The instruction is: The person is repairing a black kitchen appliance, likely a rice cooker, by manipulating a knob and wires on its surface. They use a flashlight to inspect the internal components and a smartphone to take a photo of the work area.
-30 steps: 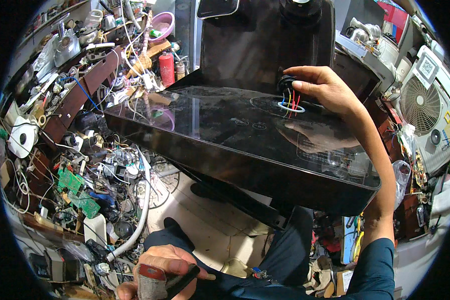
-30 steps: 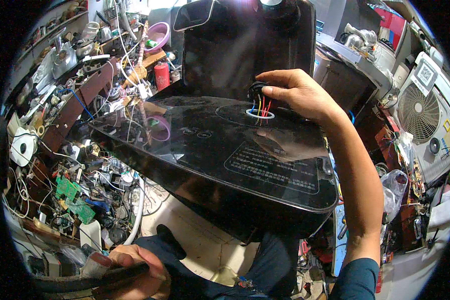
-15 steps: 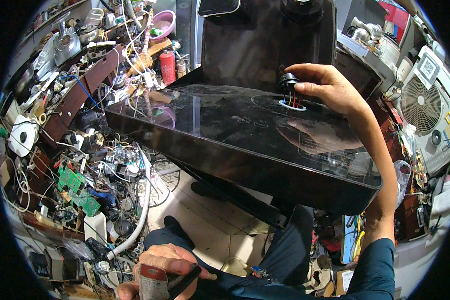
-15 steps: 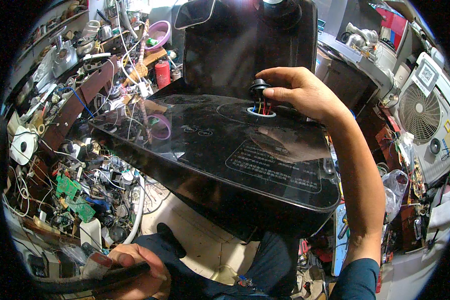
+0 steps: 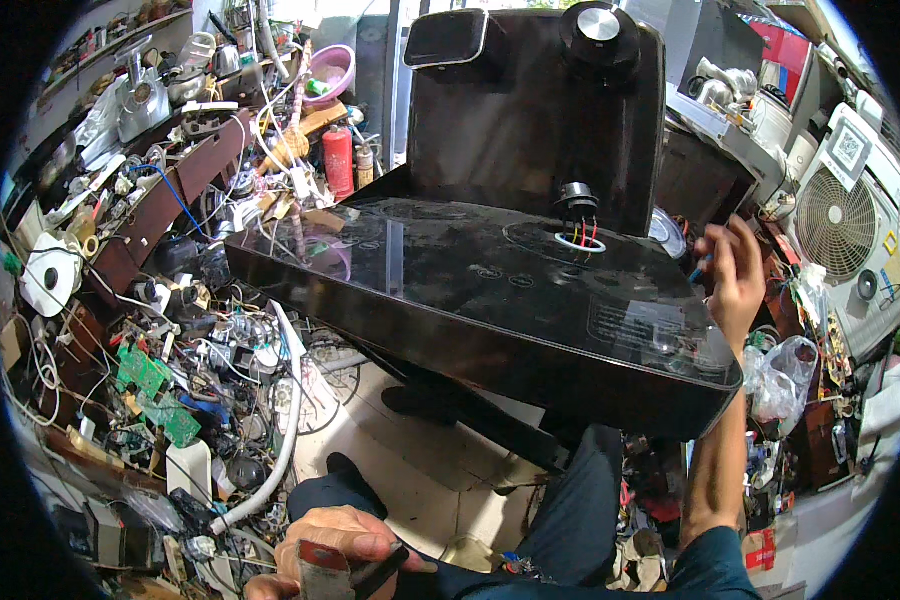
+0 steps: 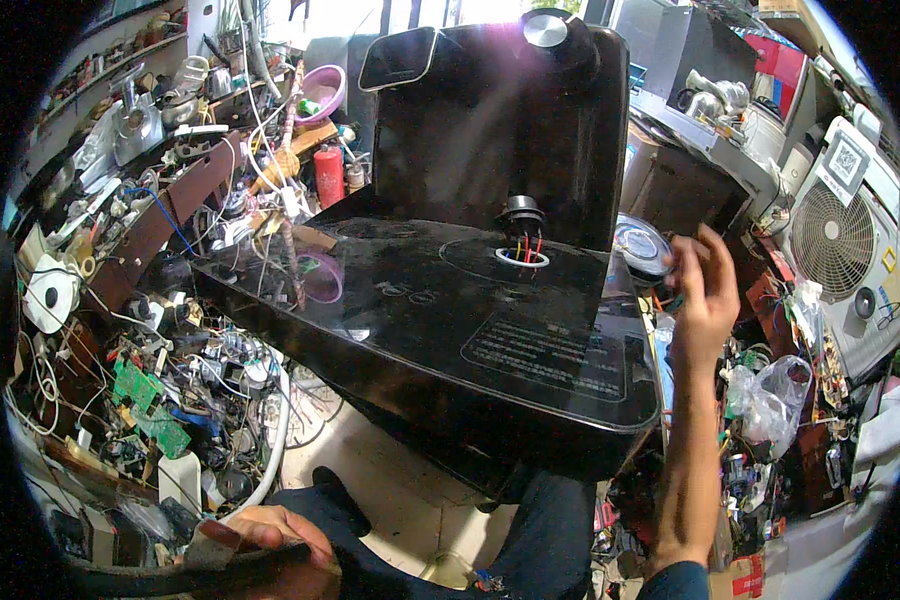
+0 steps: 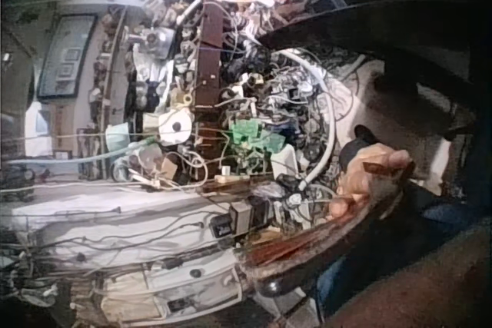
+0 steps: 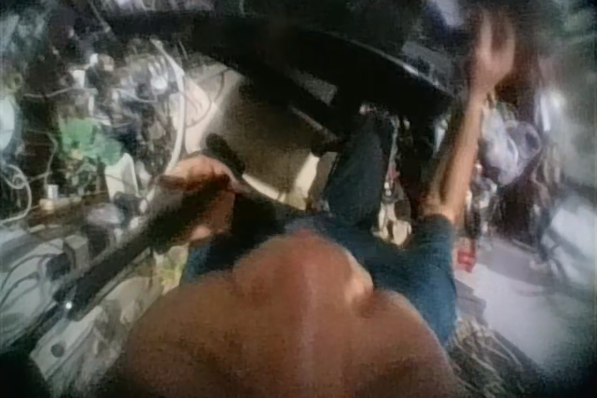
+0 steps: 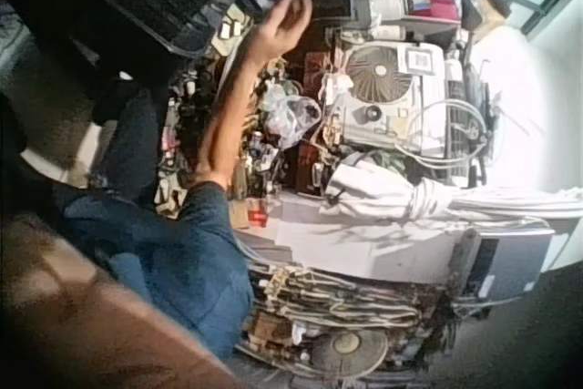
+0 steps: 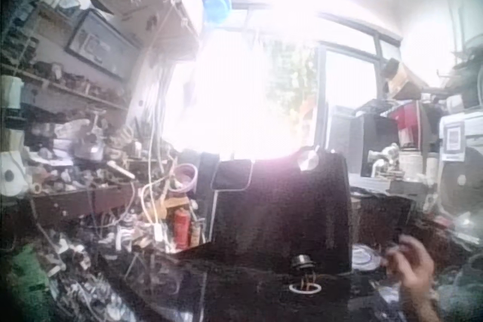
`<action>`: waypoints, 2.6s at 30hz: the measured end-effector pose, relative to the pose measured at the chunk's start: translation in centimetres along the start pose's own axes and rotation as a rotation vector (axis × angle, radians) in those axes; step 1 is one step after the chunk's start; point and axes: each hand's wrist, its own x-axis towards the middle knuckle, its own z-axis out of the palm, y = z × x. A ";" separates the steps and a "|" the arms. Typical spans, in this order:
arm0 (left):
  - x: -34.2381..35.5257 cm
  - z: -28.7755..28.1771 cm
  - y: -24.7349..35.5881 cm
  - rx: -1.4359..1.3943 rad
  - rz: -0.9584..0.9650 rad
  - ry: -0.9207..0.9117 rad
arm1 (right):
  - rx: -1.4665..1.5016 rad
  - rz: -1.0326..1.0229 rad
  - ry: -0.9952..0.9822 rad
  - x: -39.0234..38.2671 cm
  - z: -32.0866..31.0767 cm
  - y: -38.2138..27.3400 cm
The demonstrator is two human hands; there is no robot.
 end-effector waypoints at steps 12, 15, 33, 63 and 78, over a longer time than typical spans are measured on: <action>-0.1 6.7 1.5 -0.331 -0.459 0.456 | -0.147 0.620 -0.041 -23.5 -1.9 18.6; 0.5 10.9 -3.9 -0.122 0.183 0.518 | -0.260 0.563 -0.137 -23.5 -1.7 17.3; 0.9 14.3 -4.3 0.541 -0.049 0.046 | -0.067 0.759 -0.317 -23.9 -2.7 18.2; -0.2 19.5 -4.5 0.516 -0.086 0.159 | -0.160 0.498 -0.462 -23.9 -0.2 19.0; -6.9 20.9 -2.9 0.094 -0.112 -0.055 | 0.038 0.387 -0.061 -24.3 -3.9 16.0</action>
